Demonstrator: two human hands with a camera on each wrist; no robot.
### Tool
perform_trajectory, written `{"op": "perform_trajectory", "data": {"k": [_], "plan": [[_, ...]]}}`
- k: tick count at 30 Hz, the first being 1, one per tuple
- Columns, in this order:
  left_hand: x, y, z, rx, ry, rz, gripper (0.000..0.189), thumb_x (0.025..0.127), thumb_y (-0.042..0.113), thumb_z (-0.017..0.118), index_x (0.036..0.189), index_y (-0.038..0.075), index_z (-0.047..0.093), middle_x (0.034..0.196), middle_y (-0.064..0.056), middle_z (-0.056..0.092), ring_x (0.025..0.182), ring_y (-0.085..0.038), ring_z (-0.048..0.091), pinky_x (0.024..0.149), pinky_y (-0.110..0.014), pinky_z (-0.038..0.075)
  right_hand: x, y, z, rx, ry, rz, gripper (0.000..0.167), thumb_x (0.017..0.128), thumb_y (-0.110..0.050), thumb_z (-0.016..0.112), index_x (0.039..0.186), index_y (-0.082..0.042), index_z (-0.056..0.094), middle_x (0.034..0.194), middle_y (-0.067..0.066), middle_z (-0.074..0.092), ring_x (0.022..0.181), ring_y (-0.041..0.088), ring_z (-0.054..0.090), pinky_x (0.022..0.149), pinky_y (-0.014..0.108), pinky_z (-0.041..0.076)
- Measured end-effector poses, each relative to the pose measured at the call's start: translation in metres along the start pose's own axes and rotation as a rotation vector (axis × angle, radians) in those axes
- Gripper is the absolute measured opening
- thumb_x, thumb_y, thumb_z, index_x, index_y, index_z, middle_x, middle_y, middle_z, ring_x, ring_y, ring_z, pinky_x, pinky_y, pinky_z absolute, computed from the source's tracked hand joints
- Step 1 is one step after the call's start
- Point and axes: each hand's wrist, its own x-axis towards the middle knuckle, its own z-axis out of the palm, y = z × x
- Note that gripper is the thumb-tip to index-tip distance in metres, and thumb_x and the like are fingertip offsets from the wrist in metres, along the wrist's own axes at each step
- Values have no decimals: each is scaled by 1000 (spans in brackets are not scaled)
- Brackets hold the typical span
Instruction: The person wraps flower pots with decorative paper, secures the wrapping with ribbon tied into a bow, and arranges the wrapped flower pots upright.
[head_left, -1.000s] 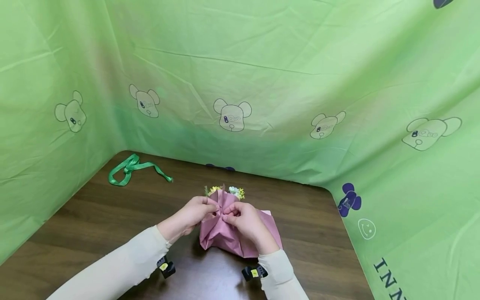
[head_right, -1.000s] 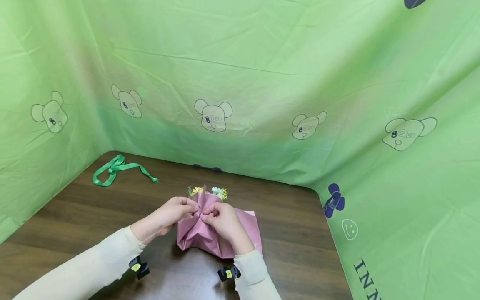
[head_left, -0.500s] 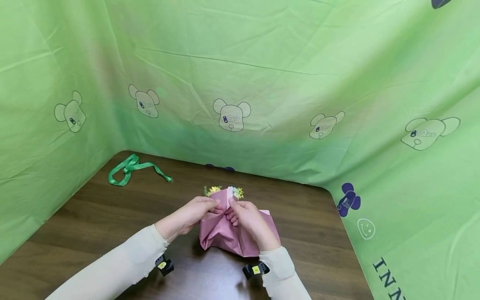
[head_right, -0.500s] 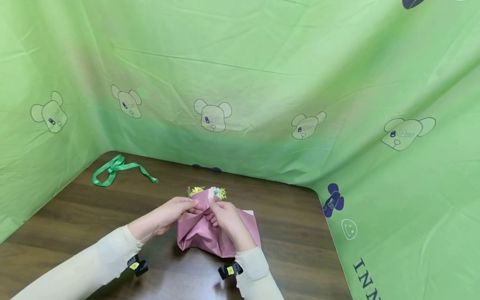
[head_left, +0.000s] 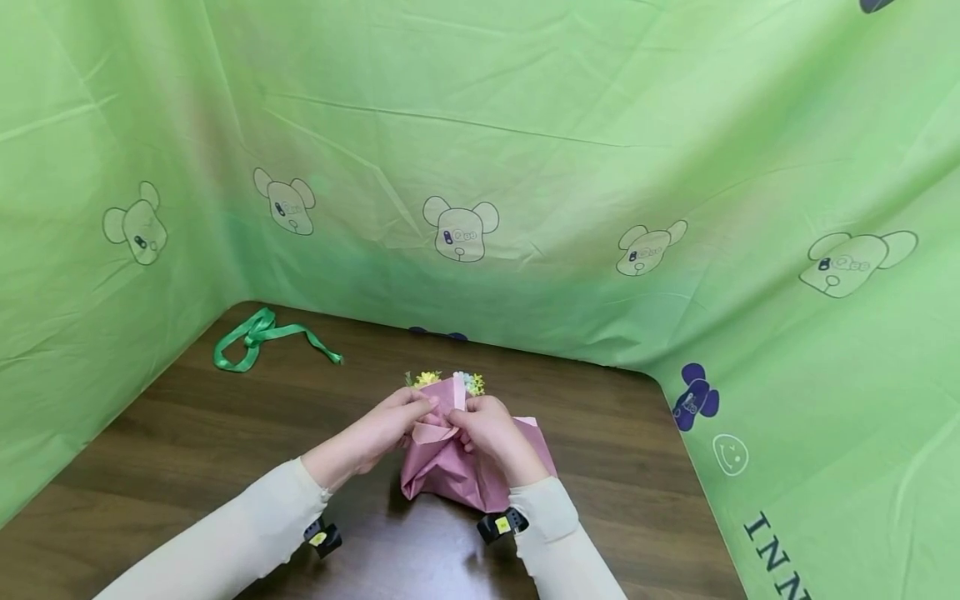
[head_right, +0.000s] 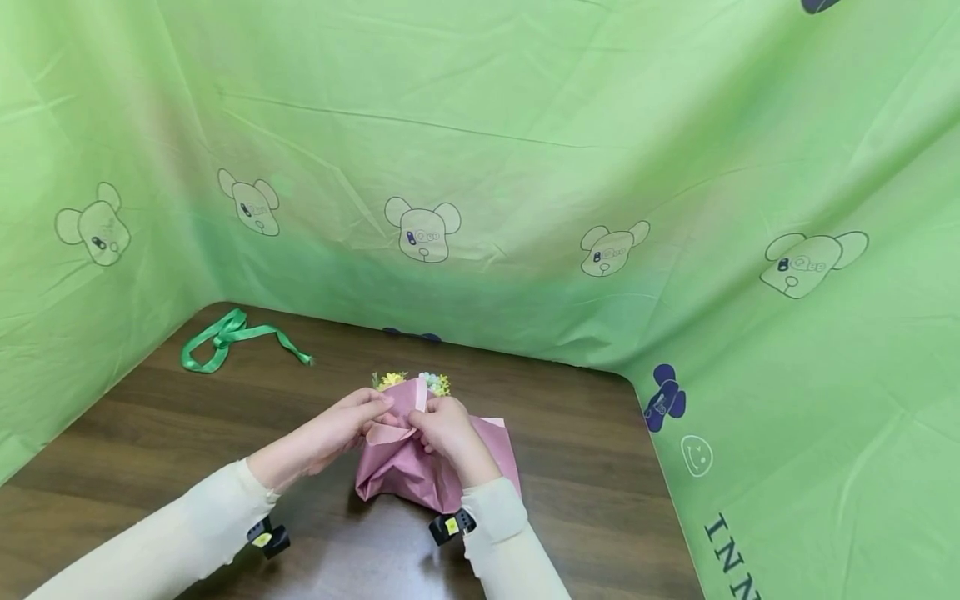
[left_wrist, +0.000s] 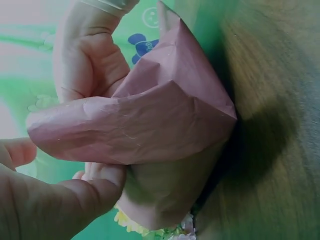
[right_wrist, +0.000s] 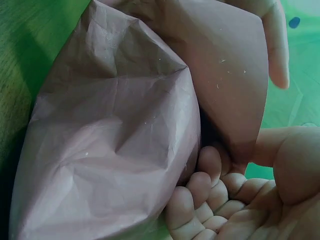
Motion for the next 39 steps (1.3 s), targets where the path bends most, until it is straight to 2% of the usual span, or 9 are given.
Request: {"op": "perform_trajectory", "data": {"k": [3, 8, 12, 16, 19, 24, 30, 36, 39], "plan": [[-8, -3, -1, 98, 52, 49, 49, 100, 42, 64, 127, 4, 50, 114, -13, 66, 97, -19, 61, 77, -31, 47, 0, 1, 1, 13, -11, -16, 21, 91, -16, 67, 76, -1, 67, 57, 1, 55, 51, 12, 54, 52, 27, 54], [-29, -7, 1, 494, 113, 138, 64, 81, 48, 85, 117, 4, 57, 96, -4, 65, 84, -14, 60, 72, -32, 51, 0, 1, 2, 26, -34, -31, 22, 93, -16, 67, 76, -1, 67, 58, 1, 53, 52, 12, 54, 53, 26, 53], [-42, -10, 8, 673, 158, 188, 55, 73, 37, 92, 103, 6, 58, 85, -1, 62, 72, -12, 58, 65, -32, 51, -1, -1, 3, 34, -43, -28, 20, 92, -15, 67, 76, -2, 66, 58, 1, 53, 52, 13, 54, 53, 26, 54], [-52, -12, 15, 730, 267, 256, 43, 74, 17, 91, 101, 6, 60, 83, -2, 63, 71, -13, 57, 64, -32, 50, -2, -3, 4, 35, -38, -31, 19, 90, -13, 67, 76, -1, 67, 58, 2, 55, 51, 12, 54, 51, 26, 54], [-60, -13, 18, 755, 331, 281, 42, 76, 12, 88, 105, 4, 59, 81, -3, 62, 70, -13, 55, 63, -33, 49, -1, -3, 6, 23, -39, -27, 18, 90, -13, 66, 77, -1, 67, 58, 2, 57, 51, 12, 55, 51, 28, 55], [-70, -15, 21, 798, 387, 285, 45, 80, 15, 86, 108, 3, 53, 76, -5, 63, 65, -14, 56, 58, -34, 48, -2, -4, 8, 4, -46, -23, 18, 92, -14, 65, 79, 0, 67, 59, 3, 59, 51, 12, 56, 52, 29, 57], [-76, -20, 24, 858, 426, 308, 36, 80, 13, 85, 96, 7, 54, 67, -2, 59, 57, -15, 54, 50, -34, 43, -5, -6, 9, -26, -60, -27, 18, 93, -13, 63, 81, -1, 65, 62, 3, 61, 51, 12, 56, 53, 31, 58], [-72, -28, 25, 984, 464, 503, 37, 76, 8, 85, 81, 14, 49, 64, 5, 53, 54, -15, 53, 48, -33, 39, -5, -7, 8, -30, -57, -11, 16, 92, -12, 62, 81, -1, 64, 63, 4, 61, 52, 12, 57, 56, 34, 60], [-67, -32, 21, 959, 382, 600, 37, 74, 9, 85, 77, 18, 49, 76, 6, 55, 67, -14, 54, 58, -31, 45, -6, -7, 8, -30, -50, -2, 16, 91, -12, 62, 79, -2, 63, 62, 5, 59, 52, 13, 58, 56, 36, 60]]}}
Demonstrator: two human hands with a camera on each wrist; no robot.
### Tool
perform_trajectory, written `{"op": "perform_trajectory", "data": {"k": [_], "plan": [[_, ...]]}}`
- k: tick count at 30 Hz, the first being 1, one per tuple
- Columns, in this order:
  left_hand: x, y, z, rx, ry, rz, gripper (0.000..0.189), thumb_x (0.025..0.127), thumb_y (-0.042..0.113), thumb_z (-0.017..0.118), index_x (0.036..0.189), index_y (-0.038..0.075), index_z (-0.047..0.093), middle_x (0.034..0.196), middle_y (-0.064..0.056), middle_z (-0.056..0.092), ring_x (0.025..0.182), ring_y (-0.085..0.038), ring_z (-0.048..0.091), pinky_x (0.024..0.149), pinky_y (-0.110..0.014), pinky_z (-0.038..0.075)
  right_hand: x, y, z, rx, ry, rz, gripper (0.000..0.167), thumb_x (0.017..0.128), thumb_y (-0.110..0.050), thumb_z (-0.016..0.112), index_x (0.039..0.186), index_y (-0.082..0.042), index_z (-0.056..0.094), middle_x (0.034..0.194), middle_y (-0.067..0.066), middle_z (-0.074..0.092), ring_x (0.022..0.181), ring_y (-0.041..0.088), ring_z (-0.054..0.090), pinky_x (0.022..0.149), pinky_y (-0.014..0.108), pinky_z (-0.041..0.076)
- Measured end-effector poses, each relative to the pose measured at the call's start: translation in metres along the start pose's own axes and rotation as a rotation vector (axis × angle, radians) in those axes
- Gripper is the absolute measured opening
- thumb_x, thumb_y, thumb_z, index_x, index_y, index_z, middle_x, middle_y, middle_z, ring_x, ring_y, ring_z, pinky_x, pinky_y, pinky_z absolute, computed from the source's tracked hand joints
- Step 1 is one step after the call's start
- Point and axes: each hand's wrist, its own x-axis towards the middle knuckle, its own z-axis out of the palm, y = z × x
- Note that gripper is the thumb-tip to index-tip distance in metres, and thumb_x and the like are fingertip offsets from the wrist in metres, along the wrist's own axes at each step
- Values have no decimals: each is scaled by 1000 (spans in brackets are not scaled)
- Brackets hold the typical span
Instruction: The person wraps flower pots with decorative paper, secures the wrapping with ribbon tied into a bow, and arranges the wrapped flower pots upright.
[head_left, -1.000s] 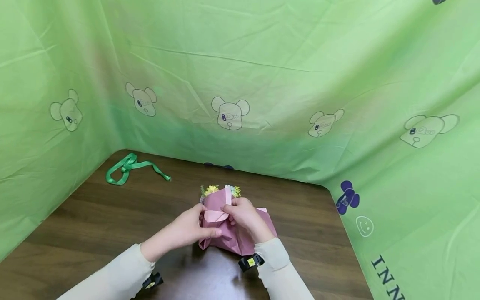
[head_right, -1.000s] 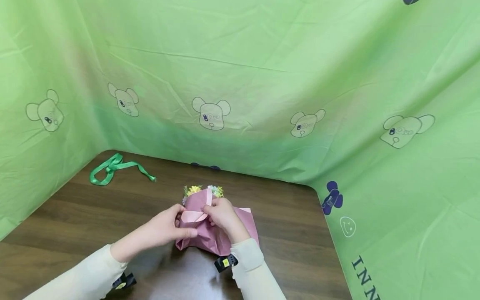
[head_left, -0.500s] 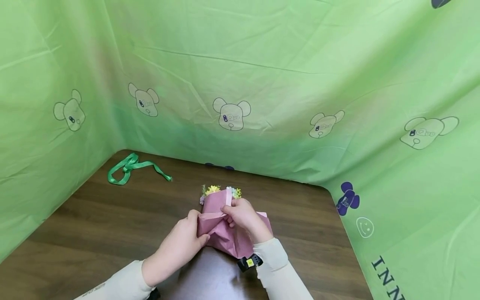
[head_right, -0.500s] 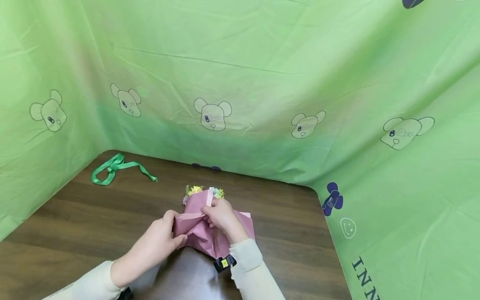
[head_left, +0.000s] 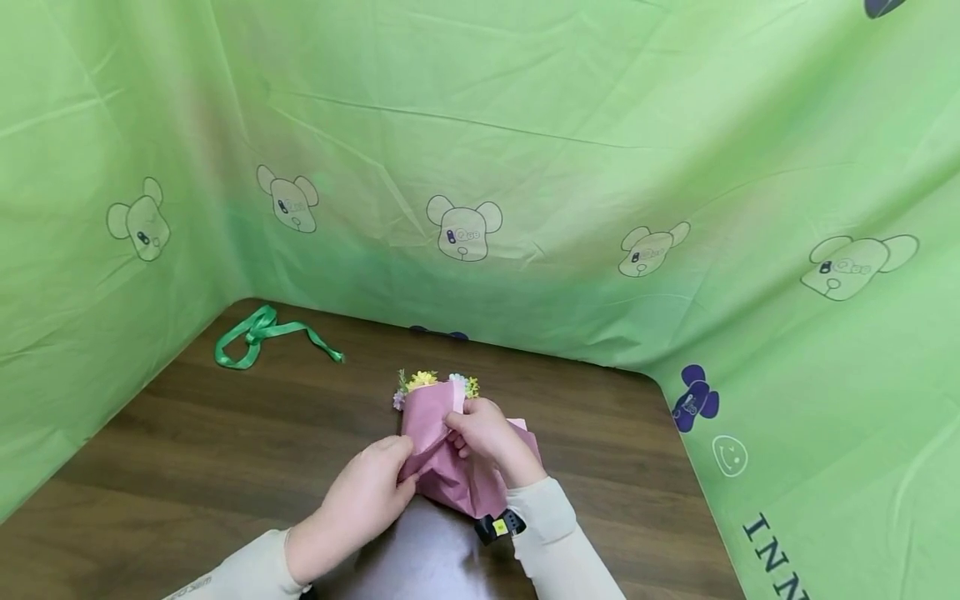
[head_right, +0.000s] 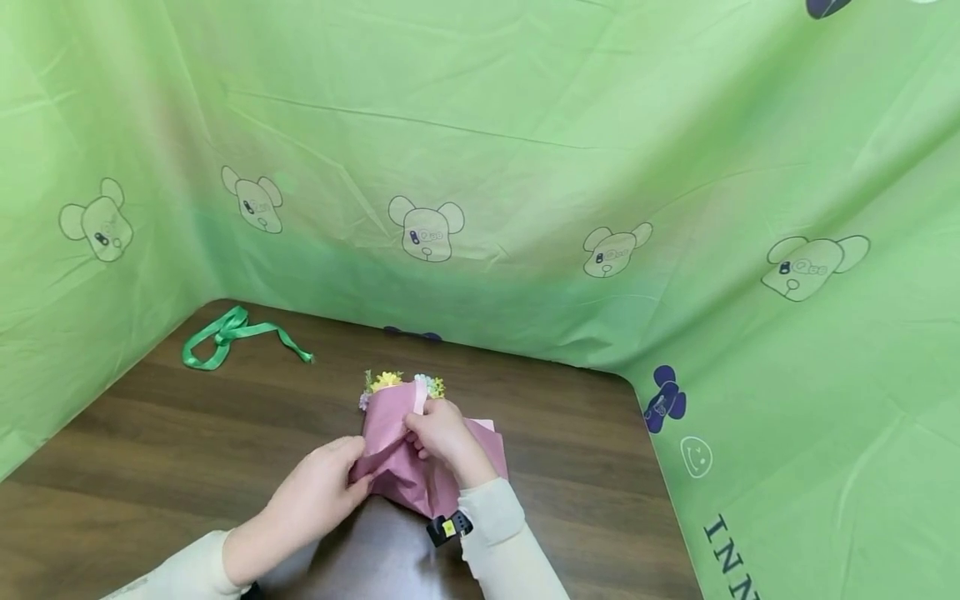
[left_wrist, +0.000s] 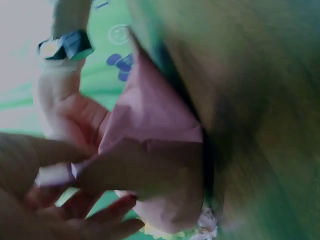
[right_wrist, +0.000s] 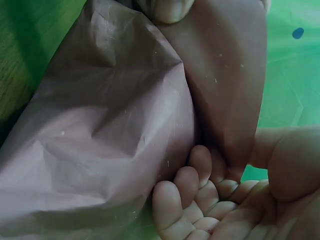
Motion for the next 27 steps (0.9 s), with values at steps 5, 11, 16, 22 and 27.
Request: {"op": "perform_trajectory", "data": {"k": [5, 11, 16, 22, 27], "plan": [[11, -17, 0, -190, -149, 91, 24, 86, 27, 82, 78, 26, 59, 120, 0, 66, 114, -18, 58, 94, -40, 52, -1, 2, -3, 42, -18, -12, 17, 93, -12, 61, 87, 3, 66, 68, 4, 61, 56, 14, 63, 62, 40, 62], [35, -32, -18, -308, -361, 57, 25, 108, 32, 47, 113, 24, 71, 117, 7, 67, 117, -16, 60, 102, -45, 49, 0, 6, -5, 99, -39, -13, 18, 94, -11, 61, 86, 4, 66, 64, 4, 59, 54, 14, 60, 62, 41, 62], [65, -40, -26, -334, -550, 74, 33, 111, 23, 41, 132, 15, 64, 118, 5, 71, 116, -16, 65, 103, -44, 50, 1, 12, -8, 136, -69, -24, 19, 96, -11, 60, 89, 6, 65, 65, 6, 58, 57, 16, 60, 63, 41, 62], [96, -49, 0, -136, -567, 257, 29, 94, 3, 67, 118, 17, 73, 81, 14, 61, 79, -1, 56, 75, -25, 51, -1, 17, -11, 200, -119, -29, 22, 99, -13, 60, 91, 7, 64, 67, 6, 60, 60, 15, 61, 66, 41, 62], [106, -48, 2, -120, -593, 281, 26, 91, 9, 74, 115, 17, 78, 96, 8, 62, 88, -5, 56, 81, -26, 51, -3, 22, -12, 248, -120, -12, 23, 100, -13, 58, 92, 8, 64, 70, 7, 64, 62, 16, 62, 68, 40, 62]]}}
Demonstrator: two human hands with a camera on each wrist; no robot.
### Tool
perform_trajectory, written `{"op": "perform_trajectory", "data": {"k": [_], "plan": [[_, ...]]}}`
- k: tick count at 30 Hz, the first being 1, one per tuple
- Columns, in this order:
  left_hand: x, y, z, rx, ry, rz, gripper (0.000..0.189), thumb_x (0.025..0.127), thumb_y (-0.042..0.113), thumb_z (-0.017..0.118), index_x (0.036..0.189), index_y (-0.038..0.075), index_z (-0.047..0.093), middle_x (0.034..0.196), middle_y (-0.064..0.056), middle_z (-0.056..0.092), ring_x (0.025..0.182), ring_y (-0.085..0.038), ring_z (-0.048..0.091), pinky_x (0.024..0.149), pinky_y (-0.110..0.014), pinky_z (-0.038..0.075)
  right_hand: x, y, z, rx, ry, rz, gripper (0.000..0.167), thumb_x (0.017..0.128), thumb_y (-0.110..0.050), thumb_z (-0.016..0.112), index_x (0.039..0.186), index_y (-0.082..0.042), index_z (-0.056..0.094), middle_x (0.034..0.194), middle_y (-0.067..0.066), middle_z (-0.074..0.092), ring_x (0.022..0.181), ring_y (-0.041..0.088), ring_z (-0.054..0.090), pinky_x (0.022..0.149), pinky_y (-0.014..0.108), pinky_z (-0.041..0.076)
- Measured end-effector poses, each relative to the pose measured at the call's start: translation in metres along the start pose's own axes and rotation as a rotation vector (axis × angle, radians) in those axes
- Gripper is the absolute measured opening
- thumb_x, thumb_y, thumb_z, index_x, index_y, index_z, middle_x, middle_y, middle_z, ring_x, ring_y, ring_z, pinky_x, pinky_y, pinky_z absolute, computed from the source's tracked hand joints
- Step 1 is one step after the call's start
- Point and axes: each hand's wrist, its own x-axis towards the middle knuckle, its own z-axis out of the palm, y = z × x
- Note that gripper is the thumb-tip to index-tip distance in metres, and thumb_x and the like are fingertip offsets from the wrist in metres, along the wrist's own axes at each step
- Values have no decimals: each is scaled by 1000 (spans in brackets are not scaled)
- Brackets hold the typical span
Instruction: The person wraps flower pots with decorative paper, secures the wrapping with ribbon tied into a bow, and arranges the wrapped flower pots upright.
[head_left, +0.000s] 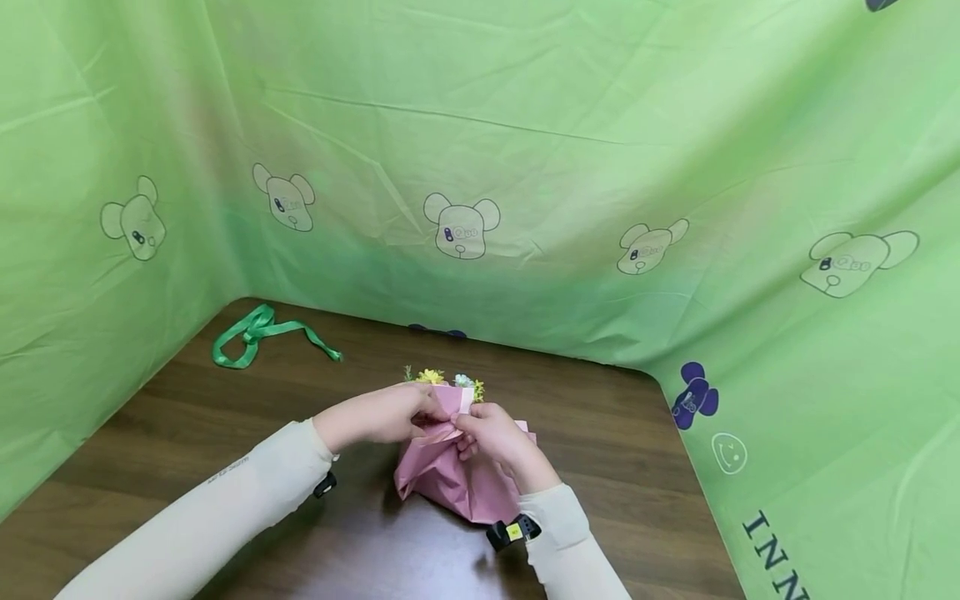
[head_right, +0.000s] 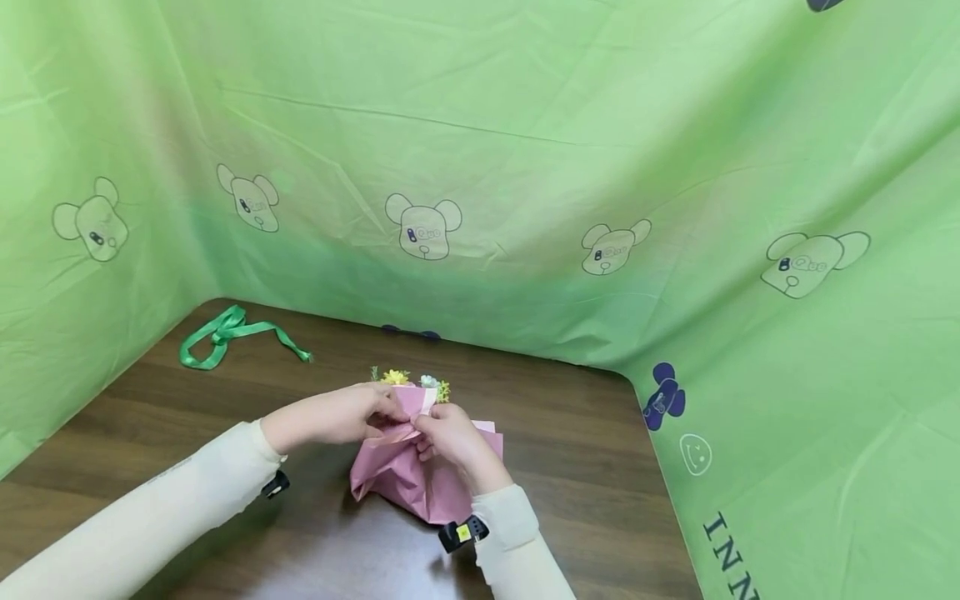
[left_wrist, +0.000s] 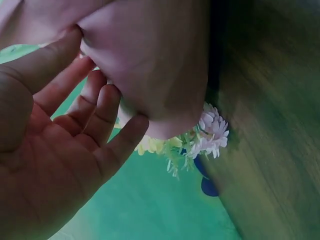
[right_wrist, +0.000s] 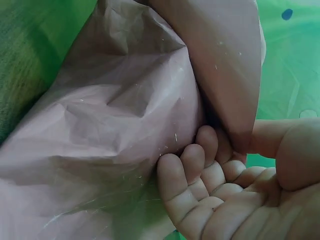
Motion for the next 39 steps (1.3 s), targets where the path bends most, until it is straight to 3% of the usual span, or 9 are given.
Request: {"op": "perform_trajectory", "data": {"k": [5, 8, 10, 15, 17, 20, 26, 32, 39], "plan": [[1, 2, -3, 30, -31, -17, 37, 87, 11, 77, 125, 13, 75, 106, 4, 60, 98, -11, 56, 88, -29, 49, -10, -4, -1, -124, 118, -47, 26, 100, -18, 58, 92, 4, 68, 76, 10, 68, 65, 15, 62, 67, 38, 60], [2, 5, -4, 74, -50, -28, 38, 88, 14, 77, 125, 15, 75, 105, 5, 58, 100, -12, 54, 89, -30, 48, -21, -12, -1, -339, 260, -224, 18, 98, -23, 66, 91, -7, 70, 82, 2, 68, 73, 12, 61, 70, 32, 57], [4, 7, -5, 88, -56, -37, 31, 89, 16, 77, 119, 17, 77, 103, 5, 57, 98, -13, 52, 87, -31, 47, -29, -18, -1, -458, 289, -400, 15, 95, -27, 73, 94, -13, 71, 92, -2, 68, 84, 13, 64, 77, 32, 56], [6, 9, -7, 93, -59, -77, 12, 88, 12, 74, 96, 20, 73, 102, 6, 55, 96, -12, 52, 85, -30, 47, -42, -25, 0, -618, 14, -816, 37, 84, -28, 85, 115, -13, 70, 123, -2, 67, 123, 18, 59, 107, 34, 46], [6, 9, -8, 89, -55, -84, 14, 88, 8, 72, 92, 22, 72, 103, 6, 56, 97, -11, 53, 86, -30, 48, -42, -24, 1, -713, -69, -911, 43, 84, -27, 85, 121, -12, 68, 128, -1, 65, 130, 18, 55, 113, 31, 41], [6, 8, -8, 77, -63, -62, 15, 88, 8, 71, 86, 23, 70, 100, 6, 54, 93, -10, 51, 82, -28, 46, -41, -21, 4, -865, -79, -1018, 43, 88, -23, 82, 126, -12, 67, 128, -2, 66, 127, 15, 57, 113, 29, 40], [4, 6, -9, 47, -76, -23, 21, 85, 8, 76, 105, 17, 79, 100, 4, 55, 92, -11, 52, 80, -26, 46, -42, -17, 9, -968, -3, -1201, 13, 89, -14, 80, 99, -18, 72, 105, -7, 66, 107, 11, 62, 103, 27, 45], [0, 7, -11, 78, -69, -72, 38, 85, 11, 81, 122, 9, 75, 109, 1, 63, 101, -13, 60, 89, -28, 52, -45, -12, 9, -994, -43, -1357, 11, 86, -9, 78, 85, -15, 68, 99, -5, 66, 104, 13, 62, 106, 26, 46], [-7, 13, -15, 101, -59, -57, 36, 88, 11, 75, 123, 7, 74, 105, -1, 62, 93, -14, 58, 80, -27, 50, -47, -9, 17, -1190, 8, -1289, 18, 87, -22, 81, 92, -17, 65, 99, -6, 61, 99, 12, 60, 103, 26, 46]]}}
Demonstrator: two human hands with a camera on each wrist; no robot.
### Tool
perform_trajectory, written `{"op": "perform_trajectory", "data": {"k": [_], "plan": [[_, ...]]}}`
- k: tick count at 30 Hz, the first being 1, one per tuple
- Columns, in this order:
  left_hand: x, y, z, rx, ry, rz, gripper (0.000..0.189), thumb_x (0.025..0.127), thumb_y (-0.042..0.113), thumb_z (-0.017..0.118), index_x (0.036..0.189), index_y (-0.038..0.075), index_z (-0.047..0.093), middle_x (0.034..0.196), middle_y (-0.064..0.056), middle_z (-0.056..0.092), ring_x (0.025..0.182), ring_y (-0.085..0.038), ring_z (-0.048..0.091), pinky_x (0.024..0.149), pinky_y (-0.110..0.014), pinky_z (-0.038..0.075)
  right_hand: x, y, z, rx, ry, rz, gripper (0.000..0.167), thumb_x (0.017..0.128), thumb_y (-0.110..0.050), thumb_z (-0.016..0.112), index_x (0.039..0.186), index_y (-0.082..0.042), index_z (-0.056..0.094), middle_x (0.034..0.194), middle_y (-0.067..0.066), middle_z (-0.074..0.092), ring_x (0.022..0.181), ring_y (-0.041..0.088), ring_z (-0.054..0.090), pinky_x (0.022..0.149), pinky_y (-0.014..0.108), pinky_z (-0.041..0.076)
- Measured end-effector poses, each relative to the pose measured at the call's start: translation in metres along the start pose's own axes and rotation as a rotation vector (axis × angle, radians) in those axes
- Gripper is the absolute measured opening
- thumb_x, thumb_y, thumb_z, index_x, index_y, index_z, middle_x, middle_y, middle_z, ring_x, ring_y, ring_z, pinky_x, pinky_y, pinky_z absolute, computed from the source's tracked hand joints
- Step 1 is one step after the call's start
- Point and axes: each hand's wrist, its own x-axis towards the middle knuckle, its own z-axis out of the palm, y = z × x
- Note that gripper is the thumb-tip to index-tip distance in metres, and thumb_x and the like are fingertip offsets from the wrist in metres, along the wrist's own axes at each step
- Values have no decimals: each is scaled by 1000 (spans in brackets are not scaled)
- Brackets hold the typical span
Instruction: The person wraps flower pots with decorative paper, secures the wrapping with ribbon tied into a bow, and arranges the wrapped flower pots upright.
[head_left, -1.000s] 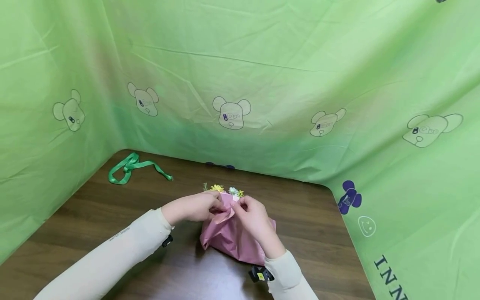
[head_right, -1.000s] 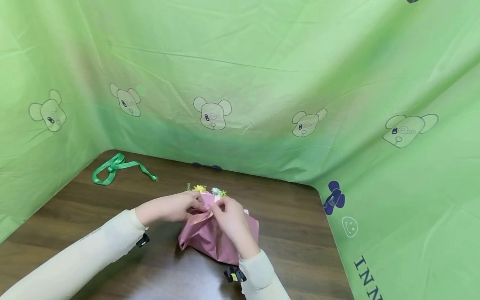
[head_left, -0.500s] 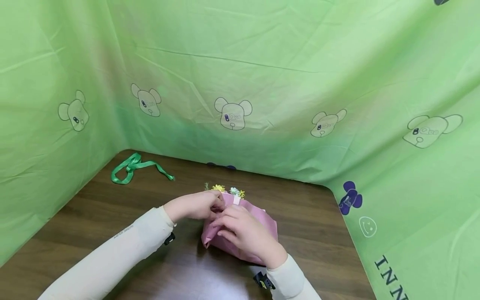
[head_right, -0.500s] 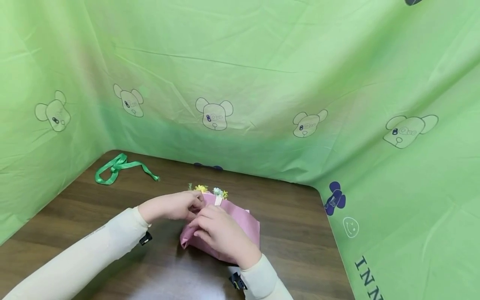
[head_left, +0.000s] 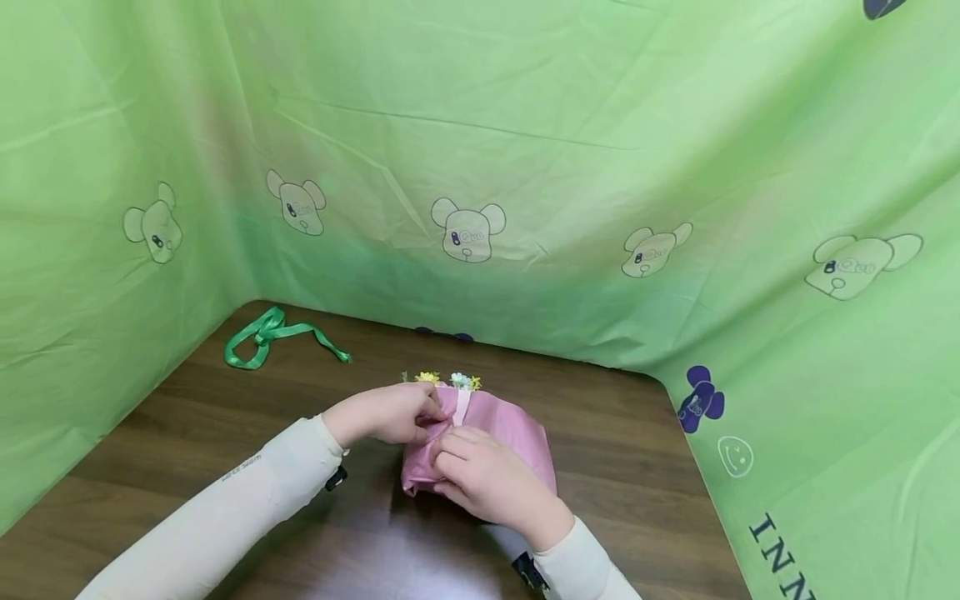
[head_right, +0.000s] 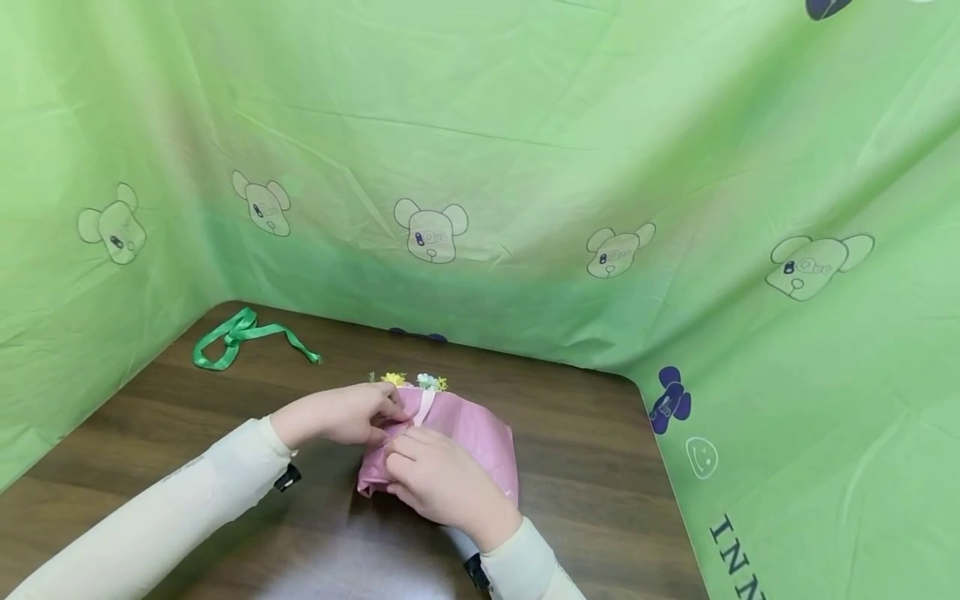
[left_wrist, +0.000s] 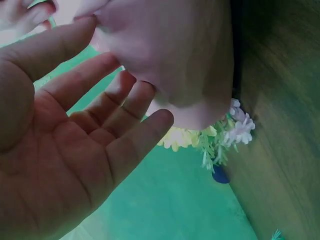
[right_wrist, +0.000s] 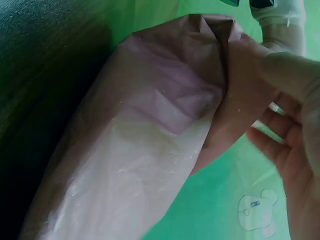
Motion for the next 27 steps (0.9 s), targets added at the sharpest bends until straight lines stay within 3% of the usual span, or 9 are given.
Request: {"op": "perform_trajectory", "data": {"k": [5, 10, 14, 18, 27], "plan": [[-2, 1, 3, 6, 30, -23, 34, 87, 13, 79, 120, 9, 77, 106, 0, 64, 96, -13, 61, 83, -27, 51, 6, -5, 3, -86, 15, -74, 10, 93, -21, 75, 87, -19, 68, 96, -9, 62, 99, 11, 60, 100, 25, 49], [-1, 8, 7, 46, 46, -61, 34, 82, 16, 85, 115, 14, 79, 101, 3, 63, 90, -11, 59, 77, -26, 49, 7, -7, 4, -57, 63, -157, 24, 92, -7, 67, 72, -19, 60, 89, -9, 61, 93, 11, 59, 92, 23, 50], [-2, 12, 6, 65, 65, -95, 29, 81, 16, 85, 110, 16, 80, 97, 4, 60, 87, -12, 56, 74, -27, 47, 6, -8, 2, -63, 45, -142, 27, 91, -4, 63, 70, -18, 56, 83, -9, 55, 82, 10, 53, 79, 21, 49], [-4, 12, 8, 64, 79, -99, 22, 82, 15, 85, 103, 16, 79, 98, 4, 59, 86, -12, 55, 73, -27, 46, 1, -10, 0, -55, 54, -124, 28, 88, -4, 70, 69, -18, 54, 78, -6, 47, 74, 10, 45, 70, 19, 44], [-7, 18, 11, 93, 81, -109, 13, 82, 17, 85, 87, 18, 73, 90, -1, 64, 84, -12, 54, 75, -32, 48, -15, -14, 1, 50, 73, -37, 27, 78, -4, 80, 76, -18, 57, 82, -6, 48, 77, 9, 49, 71, 14, 43]]}}
